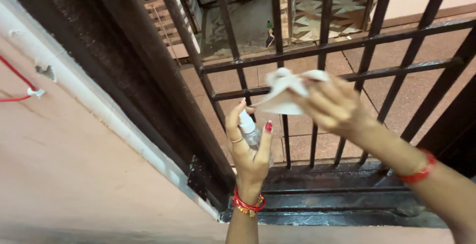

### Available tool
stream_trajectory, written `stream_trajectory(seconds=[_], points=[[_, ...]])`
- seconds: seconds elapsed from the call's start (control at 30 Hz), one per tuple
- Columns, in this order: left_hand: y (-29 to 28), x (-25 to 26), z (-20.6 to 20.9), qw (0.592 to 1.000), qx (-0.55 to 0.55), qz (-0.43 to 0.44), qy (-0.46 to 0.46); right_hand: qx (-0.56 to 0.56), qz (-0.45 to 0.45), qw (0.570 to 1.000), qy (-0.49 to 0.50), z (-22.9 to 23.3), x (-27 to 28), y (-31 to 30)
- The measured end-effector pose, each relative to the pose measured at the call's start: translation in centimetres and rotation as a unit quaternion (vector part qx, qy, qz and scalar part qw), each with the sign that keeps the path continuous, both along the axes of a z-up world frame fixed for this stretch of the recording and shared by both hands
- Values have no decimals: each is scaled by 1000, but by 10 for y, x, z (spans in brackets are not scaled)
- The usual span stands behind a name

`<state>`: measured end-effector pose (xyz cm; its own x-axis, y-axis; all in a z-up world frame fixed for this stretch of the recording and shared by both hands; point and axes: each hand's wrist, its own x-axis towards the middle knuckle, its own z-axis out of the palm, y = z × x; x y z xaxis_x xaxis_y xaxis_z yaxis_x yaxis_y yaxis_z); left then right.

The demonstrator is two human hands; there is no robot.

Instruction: The person sprays a liquid from a small bottle onto a black metal railing and wipes it with a white cloth. The person repeatedly sprays and wipes different sections of the railing in a systematic manner.

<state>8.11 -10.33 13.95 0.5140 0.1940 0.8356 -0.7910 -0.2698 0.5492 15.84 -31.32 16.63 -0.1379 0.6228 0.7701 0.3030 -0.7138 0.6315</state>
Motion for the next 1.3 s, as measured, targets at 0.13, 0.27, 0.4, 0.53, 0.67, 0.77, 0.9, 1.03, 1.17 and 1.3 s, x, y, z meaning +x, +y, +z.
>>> stream_trajectory(seconds=[0.13, 0.27, 0.4, 0.53, 0.67, 0.77, 0.9, 1.03, 1.17, 1.3], points=[[-10, 10, 4, 999, 0, -6, 41, 38, -45, 998, 1, -5, -2, -78], [-10, 23, 14, 999, 32, 30, -25, 78, -99, 991, 34, 9, -41, -125], [-4, 35, 18, 997, 44, 47, -50, 144, -144, 978, 36, 6, -53, -142], [-2, 45, 11, 991, 81, 95, -40, 248, -159, 953, 69, -29, -49, -150], [2, 46, 7, 991, 99, 80, -47, 338, -84, 935, 65, -20, -41, -114], [4, 45, 6, 991, 107, 74, -30, 353, 25, 933, 73, -13, -26, -64], [5, 43, 9, 992, 105, 69, -25, 310, 62, 948, 29, -10, 4, 20], [2, 44, 10, 996, 71, 57, -12, 248, 97, 958, 105, -12, 0, 77], [5, 43, 10, 996, 73, 47, -21, 208, 142, 964, 86, -27, 4, 85], [12, 42, 12, 995, 88, 34, -26, 231, 184, 948, 118, -63, 7, 65]])
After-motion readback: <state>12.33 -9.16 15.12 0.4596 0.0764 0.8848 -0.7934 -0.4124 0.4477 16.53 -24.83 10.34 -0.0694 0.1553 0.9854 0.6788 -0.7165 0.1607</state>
